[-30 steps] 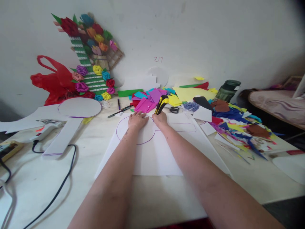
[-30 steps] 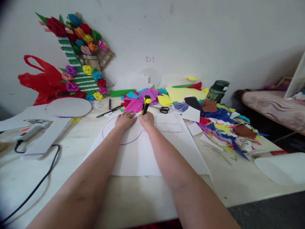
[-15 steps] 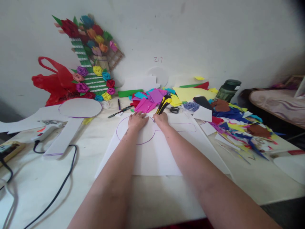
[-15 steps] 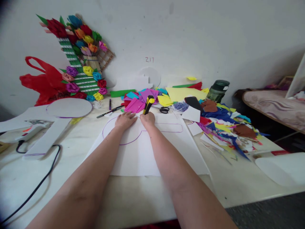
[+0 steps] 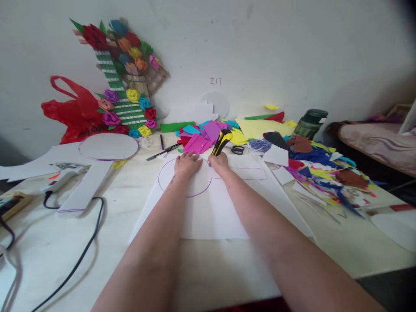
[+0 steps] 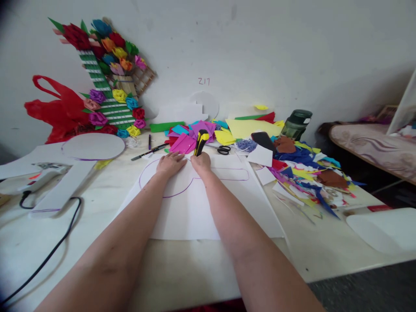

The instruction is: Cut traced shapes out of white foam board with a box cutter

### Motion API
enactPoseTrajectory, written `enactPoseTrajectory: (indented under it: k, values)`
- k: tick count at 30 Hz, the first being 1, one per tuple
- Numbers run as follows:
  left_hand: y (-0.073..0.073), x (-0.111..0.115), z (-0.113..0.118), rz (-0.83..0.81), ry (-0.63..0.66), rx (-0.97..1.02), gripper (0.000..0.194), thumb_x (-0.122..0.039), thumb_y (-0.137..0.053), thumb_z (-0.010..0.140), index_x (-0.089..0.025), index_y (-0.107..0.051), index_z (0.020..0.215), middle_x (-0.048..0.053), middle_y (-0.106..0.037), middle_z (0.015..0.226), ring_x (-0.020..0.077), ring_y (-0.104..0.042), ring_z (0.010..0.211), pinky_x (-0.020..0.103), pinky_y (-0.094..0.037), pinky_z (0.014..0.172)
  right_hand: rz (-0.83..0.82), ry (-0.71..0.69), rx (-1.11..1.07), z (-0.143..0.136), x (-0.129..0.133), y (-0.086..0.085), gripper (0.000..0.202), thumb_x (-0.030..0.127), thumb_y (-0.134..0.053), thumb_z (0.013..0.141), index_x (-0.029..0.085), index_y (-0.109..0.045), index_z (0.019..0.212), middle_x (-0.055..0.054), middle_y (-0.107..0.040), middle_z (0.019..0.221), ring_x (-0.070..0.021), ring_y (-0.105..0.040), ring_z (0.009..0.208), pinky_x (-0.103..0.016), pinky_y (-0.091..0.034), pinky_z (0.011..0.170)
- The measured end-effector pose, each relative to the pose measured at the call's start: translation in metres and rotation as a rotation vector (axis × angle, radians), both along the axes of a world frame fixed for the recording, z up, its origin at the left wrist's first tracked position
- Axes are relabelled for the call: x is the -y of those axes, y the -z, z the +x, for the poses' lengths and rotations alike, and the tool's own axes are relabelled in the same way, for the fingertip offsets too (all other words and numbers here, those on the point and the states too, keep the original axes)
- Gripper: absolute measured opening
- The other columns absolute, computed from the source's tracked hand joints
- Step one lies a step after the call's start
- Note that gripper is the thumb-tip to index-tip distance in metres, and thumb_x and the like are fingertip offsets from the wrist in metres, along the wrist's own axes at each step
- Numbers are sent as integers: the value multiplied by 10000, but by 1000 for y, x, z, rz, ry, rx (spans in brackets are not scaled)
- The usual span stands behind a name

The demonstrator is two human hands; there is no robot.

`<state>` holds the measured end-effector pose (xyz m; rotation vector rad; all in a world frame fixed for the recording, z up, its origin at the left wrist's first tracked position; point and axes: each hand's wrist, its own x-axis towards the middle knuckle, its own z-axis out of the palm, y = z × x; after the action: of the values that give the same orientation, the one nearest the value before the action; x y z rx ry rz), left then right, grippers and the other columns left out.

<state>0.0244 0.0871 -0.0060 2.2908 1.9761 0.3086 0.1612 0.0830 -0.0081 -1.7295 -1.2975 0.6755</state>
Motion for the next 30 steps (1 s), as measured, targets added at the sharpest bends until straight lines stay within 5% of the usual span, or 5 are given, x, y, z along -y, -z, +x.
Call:
enactPoseTrajectory:
  k: [30]
  values:
    - [0,0,1,1,2,-4,515,-526,-320,853,-346,-458,1316,-54,-331,1463,210,-238,1349,434,-166,1097,50,-9,-72,0,3,0,134,206,-529,626,136,-628,680,-84,-662,688,-188,-620,670,-239,-456,580]
